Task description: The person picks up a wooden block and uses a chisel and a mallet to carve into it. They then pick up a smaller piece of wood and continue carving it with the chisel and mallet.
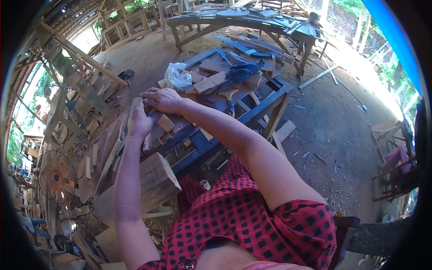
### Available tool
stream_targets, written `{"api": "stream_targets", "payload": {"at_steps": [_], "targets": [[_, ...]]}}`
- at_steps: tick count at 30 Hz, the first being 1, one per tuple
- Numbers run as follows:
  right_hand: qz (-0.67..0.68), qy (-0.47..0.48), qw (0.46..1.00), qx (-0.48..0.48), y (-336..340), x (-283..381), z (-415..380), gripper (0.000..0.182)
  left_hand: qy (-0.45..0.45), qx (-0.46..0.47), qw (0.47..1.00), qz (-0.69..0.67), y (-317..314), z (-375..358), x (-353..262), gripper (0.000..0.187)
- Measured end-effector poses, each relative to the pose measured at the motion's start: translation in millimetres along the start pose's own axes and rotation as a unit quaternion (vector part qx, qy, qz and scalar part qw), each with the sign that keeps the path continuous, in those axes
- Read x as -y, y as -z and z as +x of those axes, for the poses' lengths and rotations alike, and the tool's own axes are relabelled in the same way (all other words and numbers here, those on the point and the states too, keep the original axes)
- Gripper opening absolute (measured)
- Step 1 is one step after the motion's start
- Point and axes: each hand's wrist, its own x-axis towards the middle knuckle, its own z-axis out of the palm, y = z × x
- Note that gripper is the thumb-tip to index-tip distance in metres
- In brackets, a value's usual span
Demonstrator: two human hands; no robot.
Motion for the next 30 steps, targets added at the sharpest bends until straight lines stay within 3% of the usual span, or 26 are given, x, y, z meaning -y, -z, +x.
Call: {"api": "stream_targets", "payload": {"at_steps": [3,6,10,12,13,15,16,18,19,21,22,24,28,30], "targets": [[0.001,-0.088,0.996,0.023,1.9,4.4,4.3,0.045,-0.053,-0.026,0.995,-0.081,-9.3,5.2,30.9,0.069],[0.003,-0.100,0.994,0.045,12.3,4.7,4.3,0.049,-0.005,0.017,0.996,-0.093,-1.2,6.2,29.5,0.064],[-0.022,-0.100,0.993,0.065,17.8,0.4,9.7,0.053,-0.042,-0.002,0.997,-0.063,-4.6,6.2,31.6,0.060],[-0.146,-0.030,0.980,-0.131,24.3,12.1,11.5,0.058,-0.010,-0.018,0.994,0.108,-10.2,0.6,15.7,0.059],[-0.146,-0.030,0.981,-0.127,24.8,13.8,10.3,0.058,-0.008,-0.019,0.994,0.106,-14.6,4.4,28.4,0.059],[-0.161,-0.032,0.986,-0.004,24.5,16.9,6.2,0.063,-0.040,-0.005,0.998,0.041,-26.8,13.9,62.3,0.057],[-0.160,-0.032,0.987,-0.003,35.4,24.4,8.0,0.063,-0.039,-0.005,0.998,0.040,-24.7,10.0,54.7,0.057],[-0.052,-0.163,0.964,0.202,64.6,43.5,17.9,0.065,-0.009,-0.027,0.993,0.111,-18.7,2.2,26.2,0.052],[-0.052,-0.162,0.964,0.203,61.7,43.0,17.8,0.065,-0.009,-0.028,0.993,0.111,-20.3,0.9,26.3,0.052],[-0.036,-0.055,0.993,-0.098,51.3,37.1,17.2,0.069,-0.047,-0.065,0.990,0.117,-22.5,0.3,26.7,0.047],[-0.036,-0.051,0.993,-0.098,37.5,25.3,16.0,0.069,-0.048,-0.068,0.989,0.118,-21.7,-0.5,23.6,0.047],[-0.034,-0.017,0.997,0.062,7.8,-0.4,9.2,0.064,-0.018,-0.053,0.994,0.090,-21.1,-4.2,17.5,0.046],[-0.031,-0.070,0.992,0.104,27.0,20.3,6.7,0.060,-0.040,-0.044,0.996,0.070,-24.4,3.7,51.1,0.047],[-0.022,-0.055,0.997,0.058,26.2,19.8,4.6,0.055,-0.062,-0.039,0.996,0.048,-25.0,7.9,55.0,0.046]]}}
